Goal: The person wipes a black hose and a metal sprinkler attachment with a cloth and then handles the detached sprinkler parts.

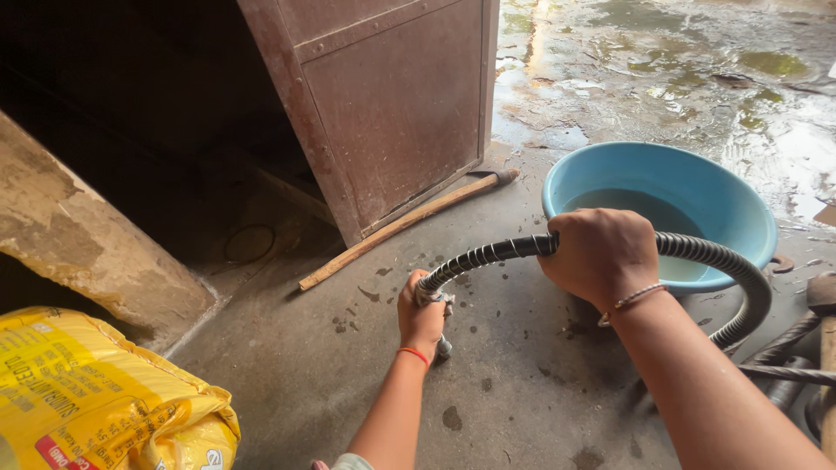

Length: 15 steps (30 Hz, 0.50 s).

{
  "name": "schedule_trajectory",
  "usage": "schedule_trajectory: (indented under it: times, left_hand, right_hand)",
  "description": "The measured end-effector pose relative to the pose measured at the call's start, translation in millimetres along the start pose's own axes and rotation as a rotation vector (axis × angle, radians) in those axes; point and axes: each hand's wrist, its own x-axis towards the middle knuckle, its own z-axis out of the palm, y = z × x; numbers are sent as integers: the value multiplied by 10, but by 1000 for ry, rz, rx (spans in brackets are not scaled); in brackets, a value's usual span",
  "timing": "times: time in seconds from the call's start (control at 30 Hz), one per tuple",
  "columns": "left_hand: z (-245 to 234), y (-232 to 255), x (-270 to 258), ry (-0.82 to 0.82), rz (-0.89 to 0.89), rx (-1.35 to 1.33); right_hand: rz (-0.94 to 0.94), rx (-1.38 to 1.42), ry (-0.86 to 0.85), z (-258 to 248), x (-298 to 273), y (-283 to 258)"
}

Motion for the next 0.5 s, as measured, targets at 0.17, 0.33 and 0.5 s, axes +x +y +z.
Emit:
schedule_trajectory:
  times: [0.17,0.33,0.5]
  left_hand:
    - [-307,-35,150,-377,-76,6]
    - [-496,-29,333,-648,-148,155]
    - [-177,-31,63,-256,-13,-28]
  right_hand:
    - [-7,-6,-26,-20,58,82]
    - [7,8,-120,-44,36,103]
    - [33,-42,-95,-25,33,49]
